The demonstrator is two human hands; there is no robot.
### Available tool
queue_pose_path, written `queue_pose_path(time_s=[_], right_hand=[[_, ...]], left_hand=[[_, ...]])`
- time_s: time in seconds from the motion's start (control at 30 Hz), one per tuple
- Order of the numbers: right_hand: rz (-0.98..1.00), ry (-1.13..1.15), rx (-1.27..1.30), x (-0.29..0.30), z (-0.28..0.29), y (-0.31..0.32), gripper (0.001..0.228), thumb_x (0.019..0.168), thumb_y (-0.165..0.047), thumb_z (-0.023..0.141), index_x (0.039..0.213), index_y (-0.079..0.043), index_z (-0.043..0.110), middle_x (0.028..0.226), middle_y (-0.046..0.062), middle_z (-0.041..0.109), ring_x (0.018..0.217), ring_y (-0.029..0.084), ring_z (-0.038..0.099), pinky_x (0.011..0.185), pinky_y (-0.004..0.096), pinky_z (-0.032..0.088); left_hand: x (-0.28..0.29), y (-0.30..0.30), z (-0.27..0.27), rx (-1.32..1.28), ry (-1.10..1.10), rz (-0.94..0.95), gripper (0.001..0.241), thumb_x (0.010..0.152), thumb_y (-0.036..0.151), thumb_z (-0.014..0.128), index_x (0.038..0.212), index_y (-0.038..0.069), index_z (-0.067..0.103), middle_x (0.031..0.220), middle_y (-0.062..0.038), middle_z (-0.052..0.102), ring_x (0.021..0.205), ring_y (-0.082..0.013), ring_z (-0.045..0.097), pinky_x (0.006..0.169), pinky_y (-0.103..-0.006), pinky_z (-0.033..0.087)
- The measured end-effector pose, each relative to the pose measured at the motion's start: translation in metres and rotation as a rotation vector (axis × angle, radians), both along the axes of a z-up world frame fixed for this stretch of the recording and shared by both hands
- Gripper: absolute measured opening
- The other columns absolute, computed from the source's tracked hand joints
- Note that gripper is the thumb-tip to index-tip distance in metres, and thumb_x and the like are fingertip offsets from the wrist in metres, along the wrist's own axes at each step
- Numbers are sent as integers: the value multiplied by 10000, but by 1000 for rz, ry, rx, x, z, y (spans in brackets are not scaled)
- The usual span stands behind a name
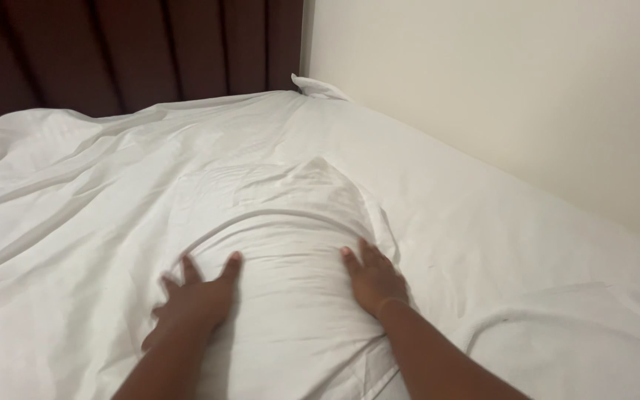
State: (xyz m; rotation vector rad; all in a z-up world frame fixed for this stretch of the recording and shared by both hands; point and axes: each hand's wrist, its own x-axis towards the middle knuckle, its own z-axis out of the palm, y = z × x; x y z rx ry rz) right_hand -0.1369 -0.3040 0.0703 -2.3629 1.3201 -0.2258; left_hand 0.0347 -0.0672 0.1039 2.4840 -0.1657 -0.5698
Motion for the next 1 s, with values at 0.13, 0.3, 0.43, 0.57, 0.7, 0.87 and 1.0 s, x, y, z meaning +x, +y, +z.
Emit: queue_pose_path(time_s=[0.13, 0.3, 0.43, 0.57, 0.7, 0.87, 1.0], right_hand=[[-76, 99, 72, -14, -7, -40, 796, 989, -727, 235, 1603, -235, 353, 1641, 79, 379, 1486, 313, 394, 1226, 468, 314], [139, -253, -316, 35, 23, -47, 582, 1043, -505, 372, 1474, -153, 541, 1529, 105, 546, 1430, 301, 483, 1189, 445, 371], [437, -596, -180, 107, 47, 2, 462, 1000, -378, 471, 1396, -202, 632, 1580, 48, 506, 1465, 231, 445, 1224, 377, 342], [463, -192, -239, 111, 52, 40, 491, 1023, -382, 372, 1483, -275, 506, 1629, -37, 382, 1523, 193, 276, 1237, 439, 172], [421, -1, -289, 111, 54, 35, 571, 1025, -510, 291, 1565, -336, 354, 1680, -91, 247, 1555, 142, 194, 1260, 457, 117], [344, 95, -273, 116, 51, 9, 662, 999, -638, 261, 1603, -366, 233, 1705, -109, 143, 1569, 129, 115, 1270, 460, 81], [266, 61, -230, 116, 44, -16, 683, 985, -649, 247, 1609, -372, 218, 1708, -129, 140, 1567, 114, 126, 1267, 474, 96]], left_hand=[[38, 7, -15, -47, 106, 208, 1219, 855, 849, 500, 1658, 91, -14, 1637, -314, 229, 1492, -506, 255, 1191, -611, 223], [35, -28, 21, -123, -504, -44, 686, 950, 445, 547, 1537, 115, 412, 1555, -156, 476, 1451, -339, 431, 1168, -536, 321], [25, -80, 26, -312, -612, -388, 559, 899, 144, 469, 1433, 248, 597, 1629, 2, 444, 1462, -257, 414, 1216, -428, 320], [8, -93, 14, -113, -518, -448, 502, 1036, 330, 335, 1520, 265, 451, 1658, 60, 319, 1559, -176, 218, 1257, -490, 155], [14, -91, 9, -7, -476, -442, 646, 981, 523, 294, 1603, 351, 261, 1707, 115, 134, 1574, -145, 87, 1263, -528, 56], [30, -87, 20, 118, -437, -423, 876, 849, 771, 413, 1607, 389, 195, 1712, 128, 28, 1576, -177, 17, 1237, -605, 22], [42, -94, 16, 47, -415, -381, 892, 822, 836, 395, 1595, 425, 228, 1717, 114, 27, 1588, -222, -5, 1215, -680, 39]])
